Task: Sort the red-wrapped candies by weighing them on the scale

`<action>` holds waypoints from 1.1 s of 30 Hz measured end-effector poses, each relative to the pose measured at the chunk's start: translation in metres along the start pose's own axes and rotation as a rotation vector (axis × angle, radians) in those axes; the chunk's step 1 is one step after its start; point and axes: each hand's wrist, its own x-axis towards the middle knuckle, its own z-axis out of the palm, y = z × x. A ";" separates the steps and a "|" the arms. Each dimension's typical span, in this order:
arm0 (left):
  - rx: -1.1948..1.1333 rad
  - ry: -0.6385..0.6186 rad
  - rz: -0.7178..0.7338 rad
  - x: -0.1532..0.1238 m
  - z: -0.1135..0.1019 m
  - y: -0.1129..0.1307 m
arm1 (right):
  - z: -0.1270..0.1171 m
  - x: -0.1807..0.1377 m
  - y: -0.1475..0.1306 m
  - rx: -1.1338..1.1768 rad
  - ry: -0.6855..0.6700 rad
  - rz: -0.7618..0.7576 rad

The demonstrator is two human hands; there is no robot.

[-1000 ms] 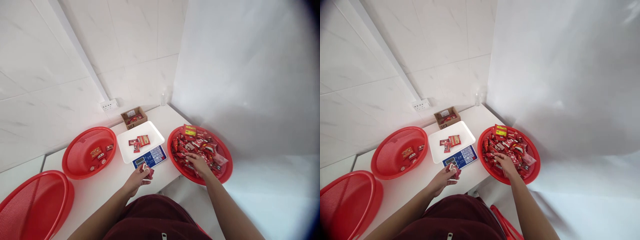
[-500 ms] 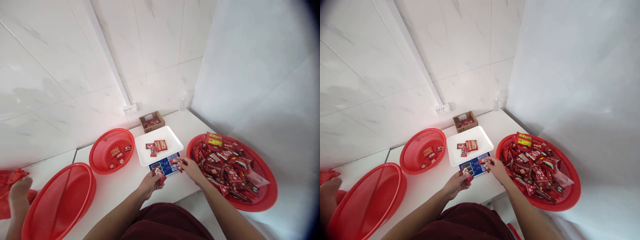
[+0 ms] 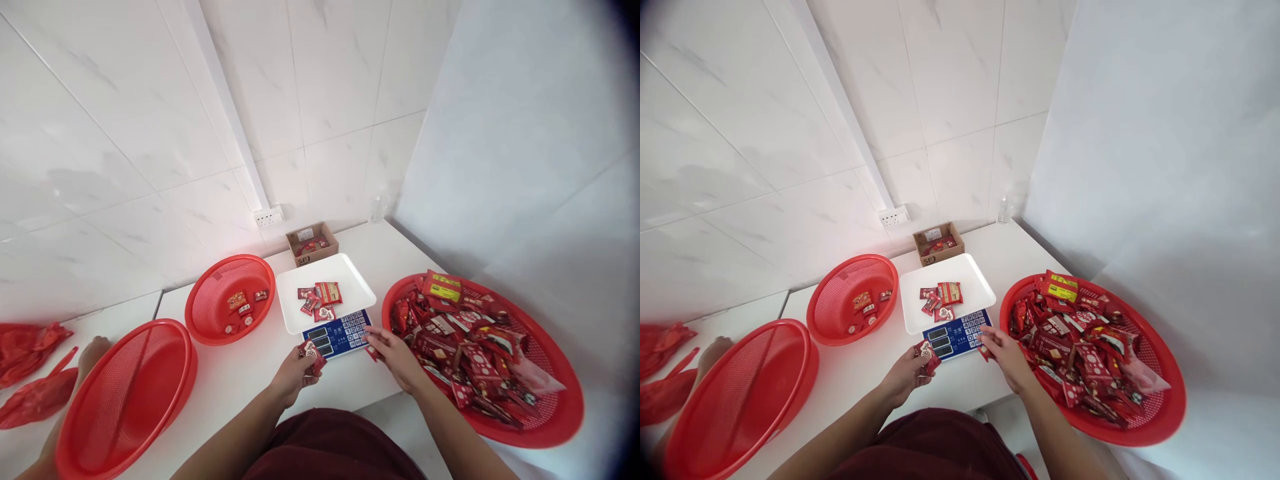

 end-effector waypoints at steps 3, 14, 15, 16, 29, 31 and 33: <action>0.020 0.004 0.033 0.006 0.004 0.009 | -0.036 -0.020 0.004 0.209 0.080 0.048; 0.008 0.014 0.181 0.026 0.018 0.047 | -0.062 -0.036 0.015 0.075 0.396 -0.093; 0.030 0.006 0.177 0.024 0.018 0.042 | -0.059 -0.034 0.016 0.002 0.404 -0.102; 0.054 -0.005 0.170 0.022 0.017 0.036 | -0.056 -0.032 0.017 -0.056 0.409 -0.099; 0.265 0.036 0.220 0.021 0.000 0.025 | -0.057 -0.027 0.020 -0.093 0.428 -0.009; 0.329 0.097 0.304 0.031 -0.001 0.043 | -0.056 -0.028 0.020 -0.110 0.425 -0.016; 0.419 0.179 0.402 0.046 -0.002 0.063 | -0.056 -0.028 0.020 -0.110 0.428 -0.020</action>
